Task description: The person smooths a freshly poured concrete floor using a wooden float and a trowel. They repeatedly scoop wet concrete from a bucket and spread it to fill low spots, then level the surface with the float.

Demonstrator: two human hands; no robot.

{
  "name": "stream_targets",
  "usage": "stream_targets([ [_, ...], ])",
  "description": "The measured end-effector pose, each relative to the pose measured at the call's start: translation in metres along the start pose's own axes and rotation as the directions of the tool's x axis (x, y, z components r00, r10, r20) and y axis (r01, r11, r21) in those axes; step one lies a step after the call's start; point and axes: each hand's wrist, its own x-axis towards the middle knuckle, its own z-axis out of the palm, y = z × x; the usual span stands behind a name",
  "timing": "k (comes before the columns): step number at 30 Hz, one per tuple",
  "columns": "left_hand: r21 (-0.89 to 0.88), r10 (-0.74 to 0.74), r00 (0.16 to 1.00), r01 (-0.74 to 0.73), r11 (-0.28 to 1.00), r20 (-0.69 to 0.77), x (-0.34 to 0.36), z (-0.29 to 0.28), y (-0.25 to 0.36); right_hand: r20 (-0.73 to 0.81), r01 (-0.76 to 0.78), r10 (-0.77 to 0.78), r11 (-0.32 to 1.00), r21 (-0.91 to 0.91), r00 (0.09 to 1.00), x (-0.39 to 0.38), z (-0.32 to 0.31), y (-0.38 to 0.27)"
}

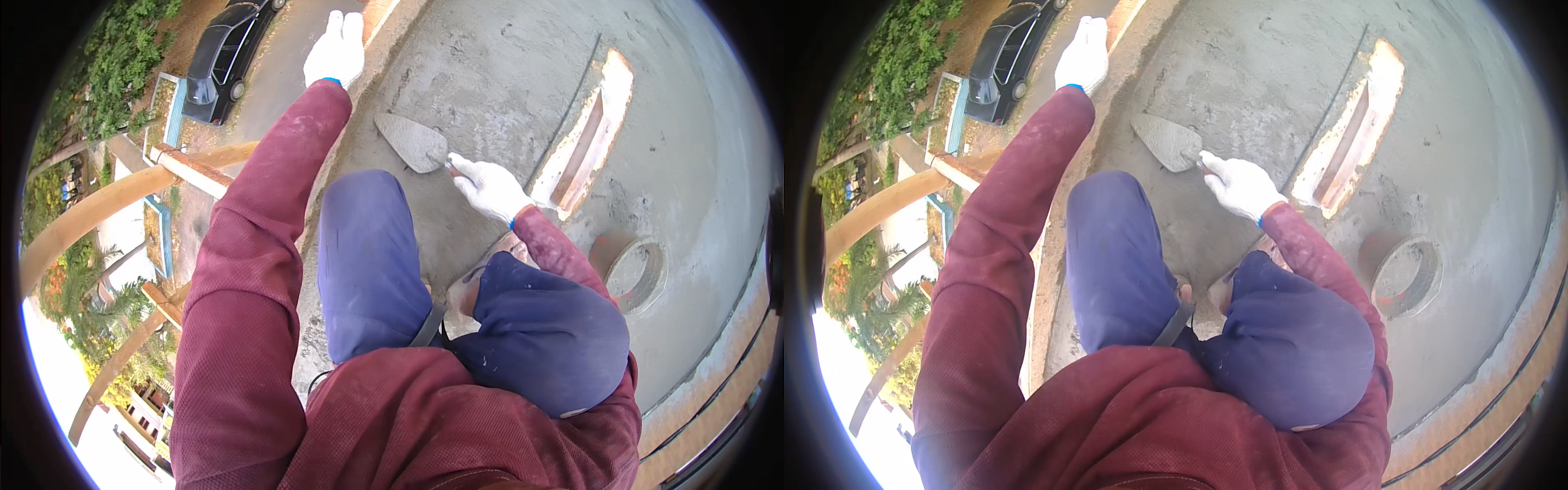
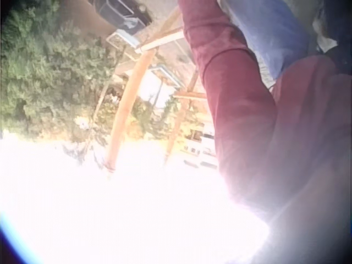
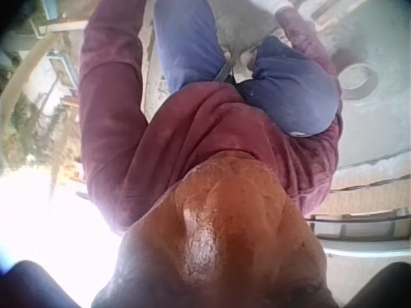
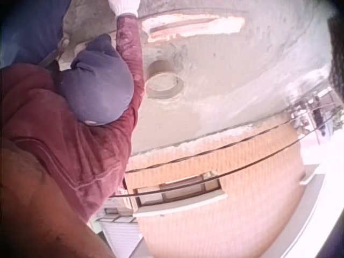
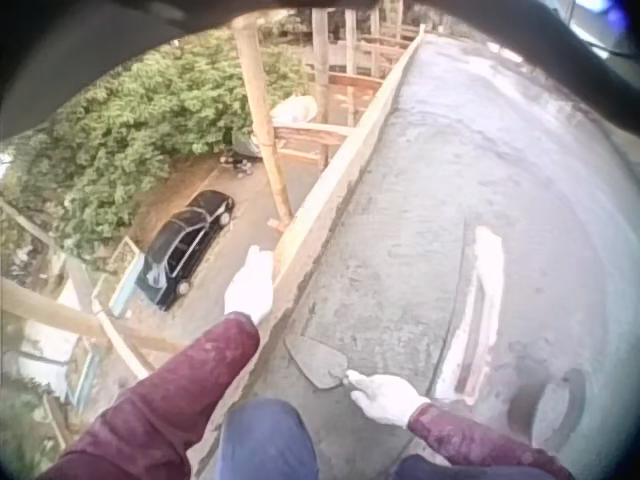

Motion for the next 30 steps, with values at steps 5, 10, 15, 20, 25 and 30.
stream_targets([
  [5,0.166,0.153,0.987,-0.143,0.976,-0.054,0.008,0.02,-0.037,-0.098,-0.023,0.023,1.0,0.005,0.995,-0.073,-0.012,0.015],
  [10,0.179,0.169,0.984,-0.157,0.971,-0.058,0.009,0.019,-0.03,0.044,-0.115,0.141,0.922,-0.37,0.989,-0.064,-0.027,0.017],
  [15,0.142,0.236,0.964,-0.219,0.965,-0.118,0.039,0.031,-0.074,-0.417,-0.331,0.303,0.944,0.006,0.857,-0.086,-0.047,0.033],
  [20,0.296,0.46,0.875,-0.404,0.866,-0.151,0.037,0.04,-0.078,-0.448,-0.562,0.776,0.631,0.535,0.444,-0.264,-0.143,-0.038],
  [25,-0.249,-0.028,0.999,0.02,0.968,-0.029,0.022,0.011,-0.029,-0.465,-0.889,0.839,0.411,0.199,0.284,-0.415,-0.165,-0.047],
  [30,0.056,0.243,0.969,-0.24,0.969,-0.05,0.038,0.043,-0.072,-0.391,-0.839,0.884,0.404,0.363,0.257,-0.399,-0.09,0.065],
])
